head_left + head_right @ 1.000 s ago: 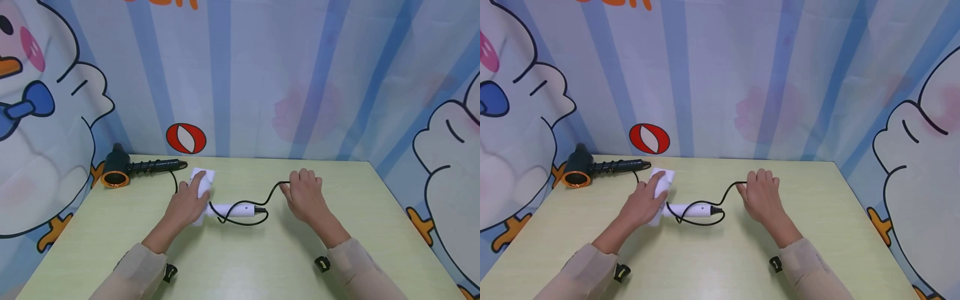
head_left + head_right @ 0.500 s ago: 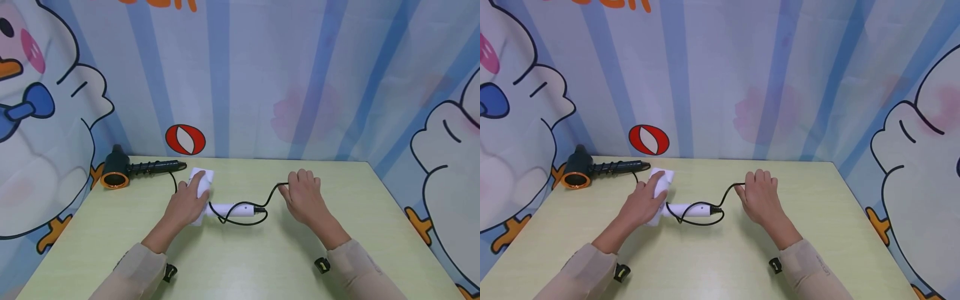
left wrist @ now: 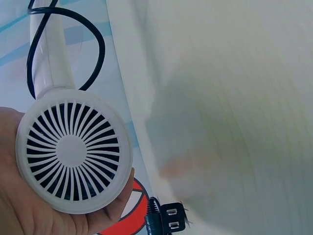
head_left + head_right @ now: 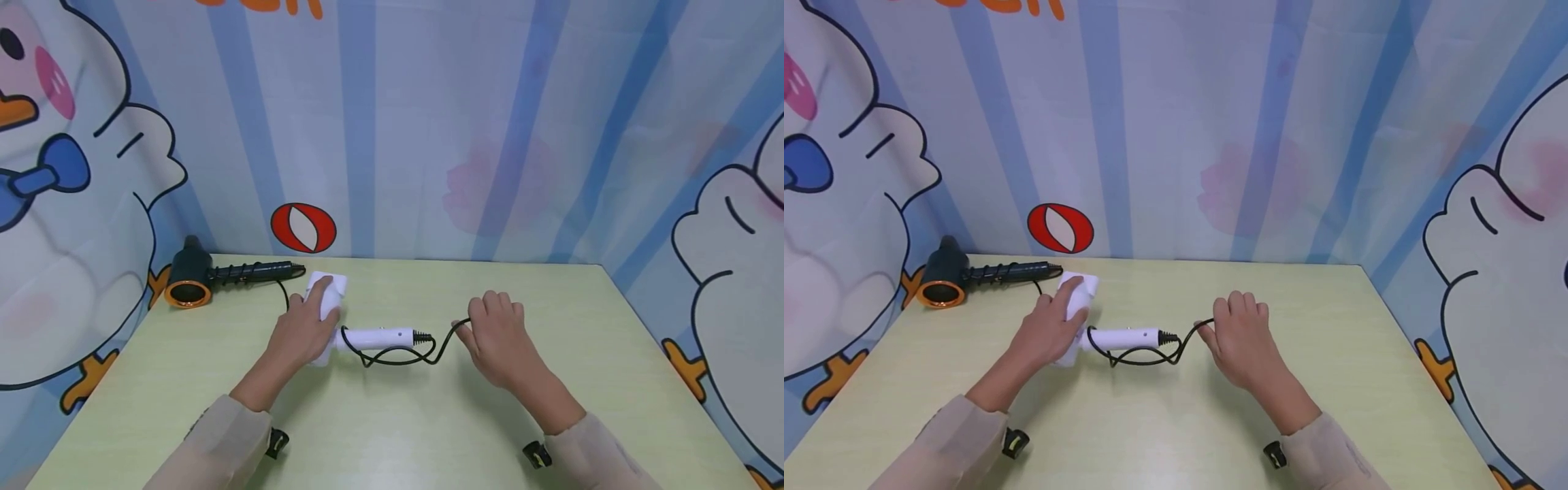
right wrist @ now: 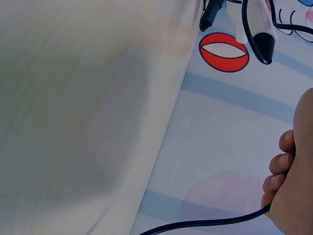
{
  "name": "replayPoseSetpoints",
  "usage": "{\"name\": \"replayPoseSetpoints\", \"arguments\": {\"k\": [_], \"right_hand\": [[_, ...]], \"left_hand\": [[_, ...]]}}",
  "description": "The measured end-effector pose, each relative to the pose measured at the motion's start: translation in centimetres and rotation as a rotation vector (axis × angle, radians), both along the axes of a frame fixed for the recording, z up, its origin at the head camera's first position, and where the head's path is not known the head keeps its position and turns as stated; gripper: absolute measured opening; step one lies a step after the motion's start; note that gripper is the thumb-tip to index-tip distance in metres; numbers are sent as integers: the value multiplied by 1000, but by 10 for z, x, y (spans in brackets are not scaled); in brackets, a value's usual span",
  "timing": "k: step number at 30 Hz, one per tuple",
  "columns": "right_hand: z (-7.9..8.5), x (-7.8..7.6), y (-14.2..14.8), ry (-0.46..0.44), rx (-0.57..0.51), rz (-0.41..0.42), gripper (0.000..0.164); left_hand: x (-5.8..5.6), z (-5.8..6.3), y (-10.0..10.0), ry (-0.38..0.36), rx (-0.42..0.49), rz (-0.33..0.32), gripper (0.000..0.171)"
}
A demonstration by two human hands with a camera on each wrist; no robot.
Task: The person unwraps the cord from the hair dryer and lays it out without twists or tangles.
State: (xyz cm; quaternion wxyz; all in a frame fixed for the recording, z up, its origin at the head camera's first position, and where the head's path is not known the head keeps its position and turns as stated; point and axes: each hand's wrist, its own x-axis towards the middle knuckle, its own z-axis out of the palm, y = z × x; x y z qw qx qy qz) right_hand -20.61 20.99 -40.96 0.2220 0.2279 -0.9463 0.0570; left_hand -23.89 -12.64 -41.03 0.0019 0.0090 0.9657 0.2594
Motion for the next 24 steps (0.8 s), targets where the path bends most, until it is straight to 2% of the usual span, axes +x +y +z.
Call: {"name": "replayPoseSetpoints", "arguments": {"k": [7, 15, 24], "right_hand": [[-1, 6, -1, 2, 8, 26, 37], [-7, 10, 0, 7, 43, 73, 58], [-11, 14, -2, -14, 65, 80, 58]], "left_hand": [[-1, 3, -2, 2, 15, -8, 65], [-1, 3, -2, 9, 20, -11, 65], [-2, 6, -2, -1, 19, -5, 65]]}}
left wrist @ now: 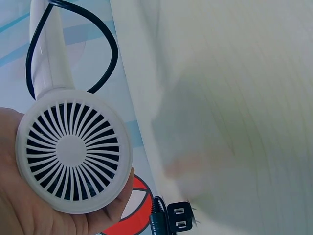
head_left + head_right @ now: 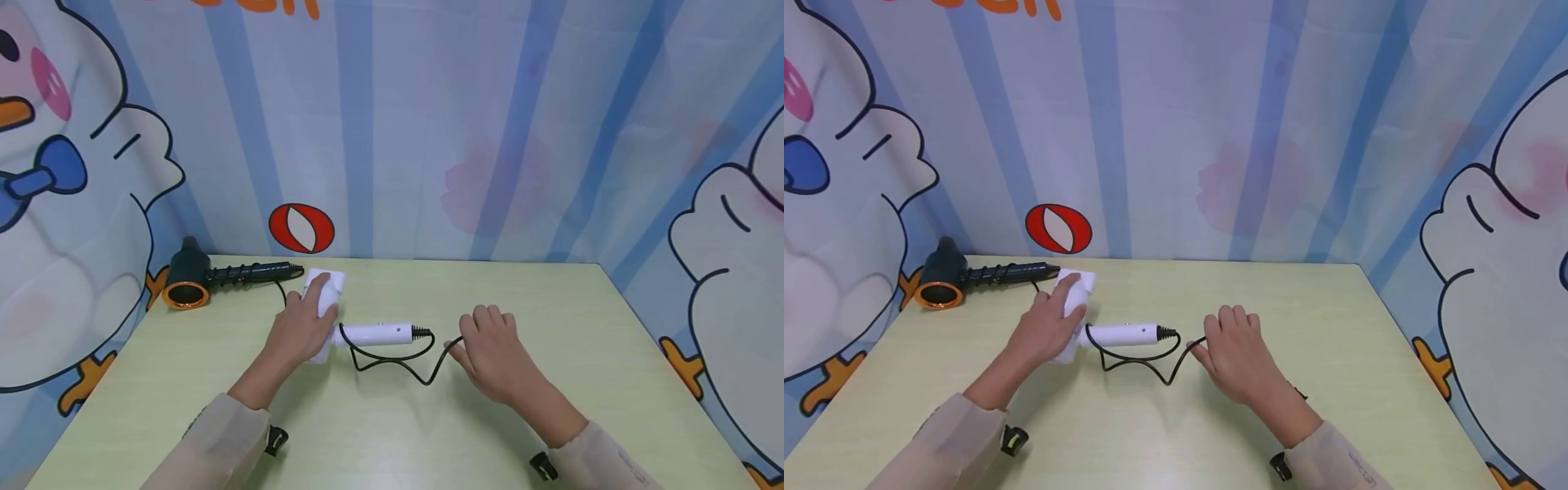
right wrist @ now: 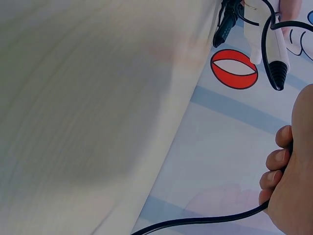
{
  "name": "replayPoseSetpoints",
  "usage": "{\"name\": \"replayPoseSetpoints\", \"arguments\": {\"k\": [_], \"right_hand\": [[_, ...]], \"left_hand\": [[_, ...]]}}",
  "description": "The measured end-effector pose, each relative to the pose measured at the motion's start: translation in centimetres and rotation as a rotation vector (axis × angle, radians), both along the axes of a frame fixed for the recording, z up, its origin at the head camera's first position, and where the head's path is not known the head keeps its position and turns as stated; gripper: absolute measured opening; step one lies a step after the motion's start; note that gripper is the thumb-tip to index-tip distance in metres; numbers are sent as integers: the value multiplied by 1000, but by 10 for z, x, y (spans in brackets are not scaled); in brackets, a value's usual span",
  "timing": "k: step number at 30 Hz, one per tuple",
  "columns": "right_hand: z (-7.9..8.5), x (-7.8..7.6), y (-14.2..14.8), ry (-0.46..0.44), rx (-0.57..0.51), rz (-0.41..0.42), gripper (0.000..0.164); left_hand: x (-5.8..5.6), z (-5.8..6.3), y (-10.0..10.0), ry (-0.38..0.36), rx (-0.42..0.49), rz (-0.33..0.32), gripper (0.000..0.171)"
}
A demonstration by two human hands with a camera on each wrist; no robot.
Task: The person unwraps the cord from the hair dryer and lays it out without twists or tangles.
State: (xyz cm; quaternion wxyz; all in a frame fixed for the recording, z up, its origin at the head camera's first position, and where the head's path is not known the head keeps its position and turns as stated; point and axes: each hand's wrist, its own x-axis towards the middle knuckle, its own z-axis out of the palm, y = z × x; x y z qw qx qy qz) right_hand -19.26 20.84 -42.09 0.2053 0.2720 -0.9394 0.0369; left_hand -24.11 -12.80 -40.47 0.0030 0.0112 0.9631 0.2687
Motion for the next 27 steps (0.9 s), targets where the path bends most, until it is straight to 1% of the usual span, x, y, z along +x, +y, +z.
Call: {"name": "replayPoseSetpoints", "arguments": {"k": [7, 10, 12, 19, 27], "right_hand": [[-2, 0, 2, 27, 6, 5, 63], [-3, 0, 2, 22, 20, 4, 63], [-3, 1, 3, 7, 34, 2, 60], [-10, -1, 7, -37, 91, 4, 42], [-20, -5, 8, -22, 118, 24, 42]], "left_hand": [[-1, 0, 0, -3, 1, 7, 65], [-1, 0, 0, -3, 5, 9, 64], [-1, 1, 0, -5, 10, 13, 64], [-1, 4, -1, -4, 29, 21, 64], [1, 6, -1, -1, 27, 15, 65]]}}
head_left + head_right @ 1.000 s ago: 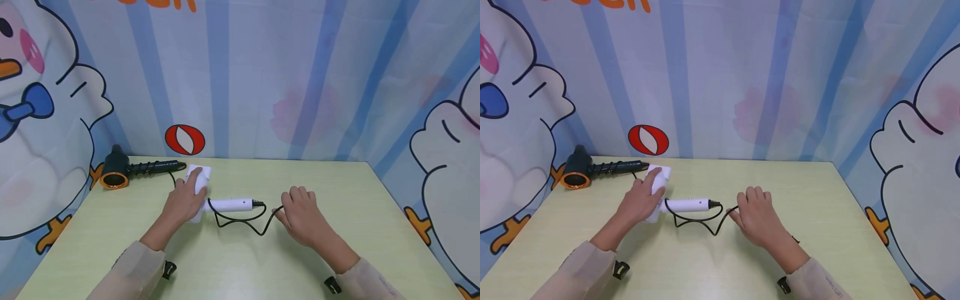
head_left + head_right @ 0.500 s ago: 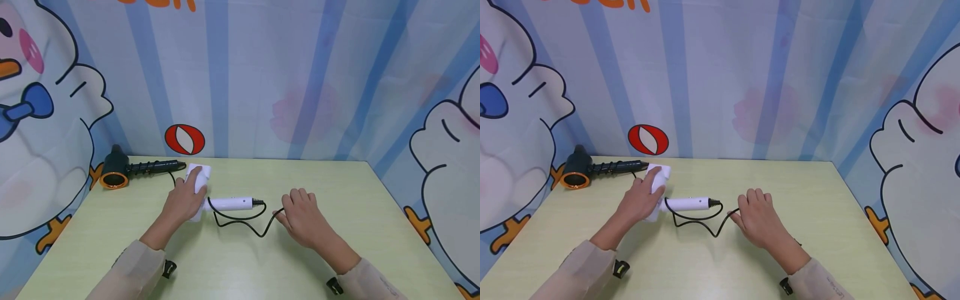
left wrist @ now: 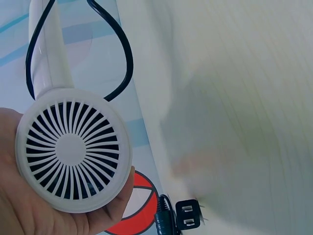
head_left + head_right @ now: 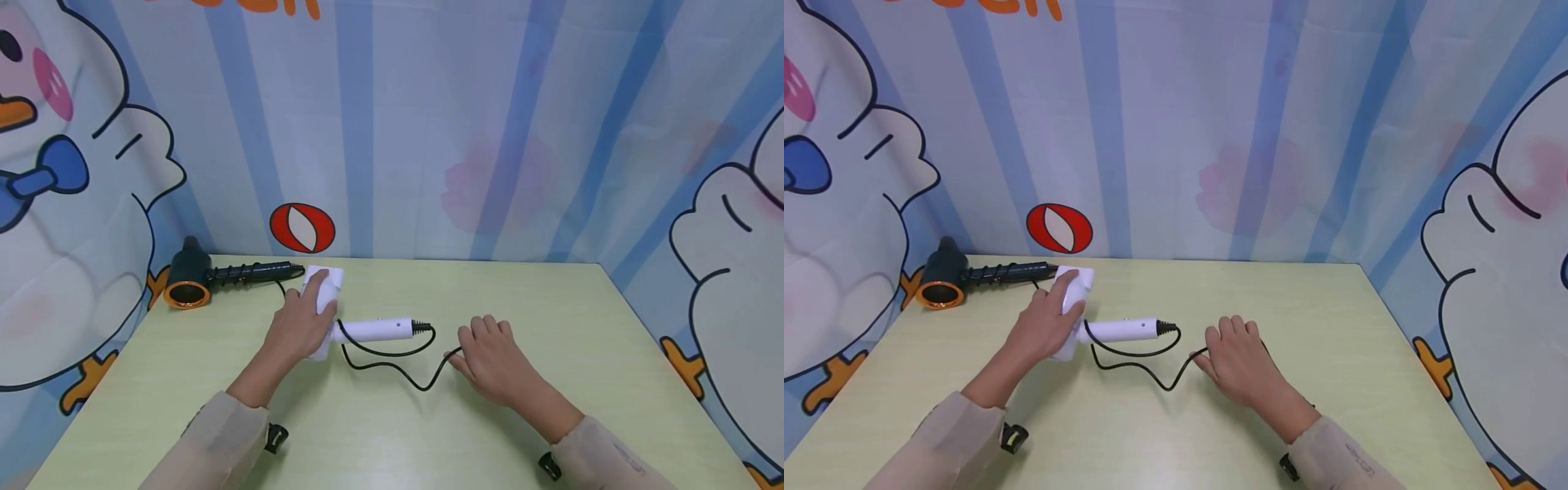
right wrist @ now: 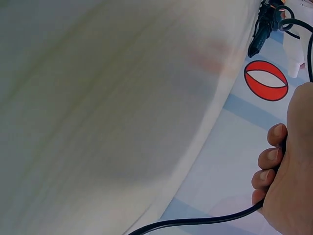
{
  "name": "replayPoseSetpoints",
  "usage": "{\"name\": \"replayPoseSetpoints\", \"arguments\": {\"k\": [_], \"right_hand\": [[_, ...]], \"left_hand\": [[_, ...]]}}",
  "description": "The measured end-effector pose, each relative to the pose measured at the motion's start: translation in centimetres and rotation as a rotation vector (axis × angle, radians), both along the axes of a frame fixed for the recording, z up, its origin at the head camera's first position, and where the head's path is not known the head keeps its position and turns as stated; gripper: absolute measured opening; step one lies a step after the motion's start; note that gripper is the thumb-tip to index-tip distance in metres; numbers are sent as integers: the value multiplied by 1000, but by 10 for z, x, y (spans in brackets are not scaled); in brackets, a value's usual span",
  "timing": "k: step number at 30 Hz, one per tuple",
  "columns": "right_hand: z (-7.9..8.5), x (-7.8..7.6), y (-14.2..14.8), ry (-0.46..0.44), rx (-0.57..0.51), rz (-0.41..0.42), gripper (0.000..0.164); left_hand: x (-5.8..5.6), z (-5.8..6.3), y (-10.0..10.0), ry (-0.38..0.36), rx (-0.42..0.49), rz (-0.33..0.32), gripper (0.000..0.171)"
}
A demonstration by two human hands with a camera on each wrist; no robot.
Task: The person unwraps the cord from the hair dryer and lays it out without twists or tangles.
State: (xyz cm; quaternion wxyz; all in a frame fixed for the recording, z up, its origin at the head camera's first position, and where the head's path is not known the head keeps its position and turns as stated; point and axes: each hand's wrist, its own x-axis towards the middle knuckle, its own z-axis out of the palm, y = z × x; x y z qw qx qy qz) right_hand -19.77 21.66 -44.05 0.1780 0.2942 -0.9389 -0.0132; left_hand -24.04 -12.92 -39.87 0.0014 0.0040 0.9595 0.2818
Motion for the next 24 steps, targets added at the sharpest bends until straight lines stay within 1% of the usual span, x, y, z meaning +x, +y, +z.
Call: {"name": "replayPoseSetpoints", "arguments": {"k": [11, 18, 21, 24], "right_hand": [[-3, -5, 0, 9, 22, -22, 41], [-4, -7, 0, 16, 18, -22, 42], [-6, -10, 0, 3, 31, -48, 43], [-8, -16, 2, -23, 47, -108, 44]], "left_hand": [[1, 1, 1, 0, -1, -1, 65], [0, 1, 1, 0, 1, -2, 65], [0, 1, 0, -7, -1, 1, 65], [0, 2, 0, -10, -5, 2, 65]]}}
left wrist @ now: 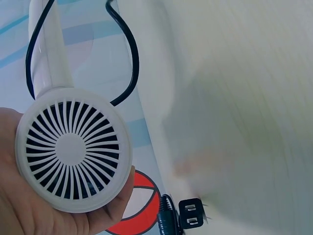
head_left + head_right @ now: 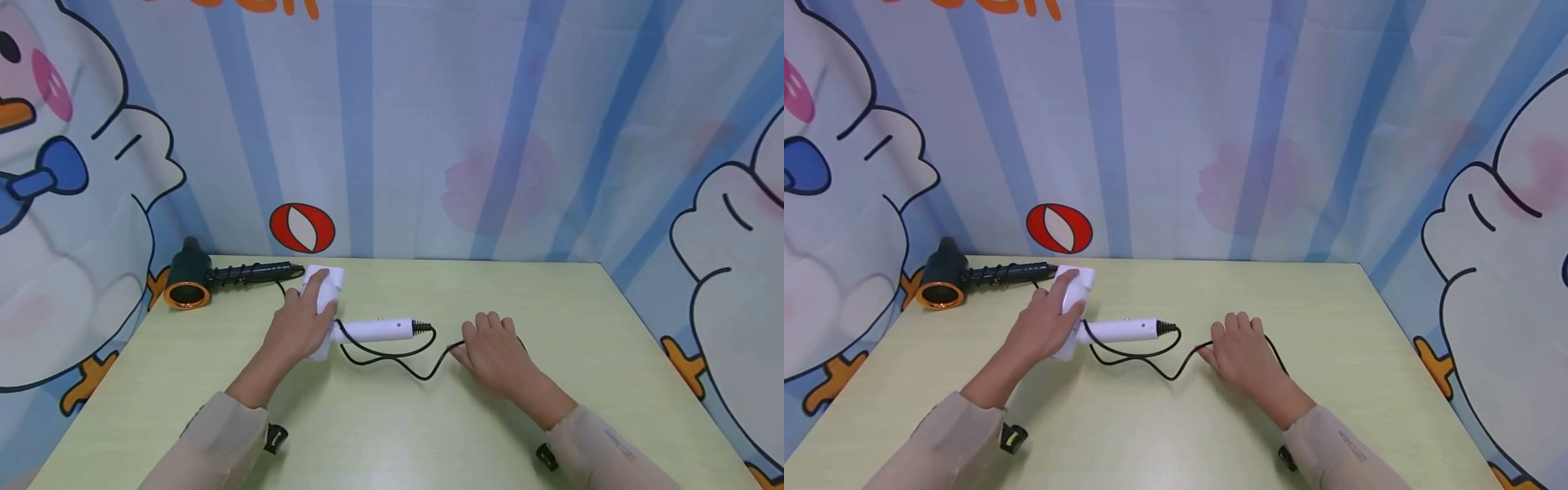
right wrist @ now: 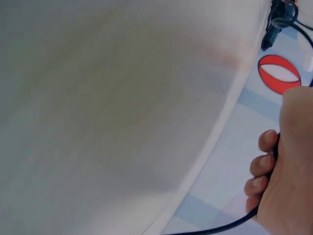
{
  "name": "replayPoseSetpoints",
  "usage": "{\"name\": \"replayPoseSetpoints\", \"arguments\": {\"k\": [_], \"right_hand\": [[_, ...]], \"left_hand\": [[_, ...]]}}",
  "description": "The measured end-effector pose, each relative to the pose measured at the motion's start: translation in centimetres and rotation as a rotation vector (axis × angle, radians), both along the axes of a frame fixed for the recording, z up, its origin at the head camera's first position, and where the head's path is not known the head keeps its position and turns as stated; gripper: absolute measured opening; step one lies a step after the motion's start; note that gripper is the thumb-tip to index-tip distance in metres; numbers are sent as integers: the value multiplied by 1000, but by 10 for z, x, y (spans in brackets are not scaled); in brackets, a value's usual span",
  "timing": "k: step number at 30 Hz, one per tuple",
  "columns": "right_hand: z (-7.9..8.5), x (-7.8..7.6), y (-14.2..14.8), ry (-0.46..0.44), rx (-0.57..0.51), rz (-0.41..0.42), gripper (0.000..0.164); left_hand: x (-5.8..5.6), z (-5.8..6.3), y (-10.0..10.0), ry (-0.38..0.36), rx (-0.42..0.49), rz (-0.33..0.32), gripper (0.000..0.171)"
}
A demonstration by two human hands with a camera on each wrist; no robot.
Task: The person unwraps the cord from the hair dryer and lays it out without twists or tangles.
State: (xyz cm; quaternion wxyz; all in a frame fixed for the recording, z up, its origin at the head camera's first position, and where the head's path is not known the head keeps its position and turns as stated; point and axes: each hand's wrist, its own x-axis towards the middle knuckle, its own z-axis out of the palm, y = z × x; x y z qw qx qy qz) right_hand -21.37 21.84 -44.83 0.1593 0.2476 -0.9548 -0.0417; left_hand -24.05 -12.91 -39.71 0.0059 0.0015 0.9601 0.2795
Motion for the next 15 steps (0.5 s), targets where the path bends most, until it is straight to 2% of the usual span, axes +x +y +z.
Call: {"name": "replayPoseSetpoints", "arguments": {"k": [6, 15], "right_hand": [[-2, -14, 4, -35, 34, -117, 48], [-2, -19, 5, -43, 22, -146, 48]], "left_hand": [[0, 2, 1, 4, -4, -2, 65], [1, 2, 2, 8, -11, -12, 65]]}}
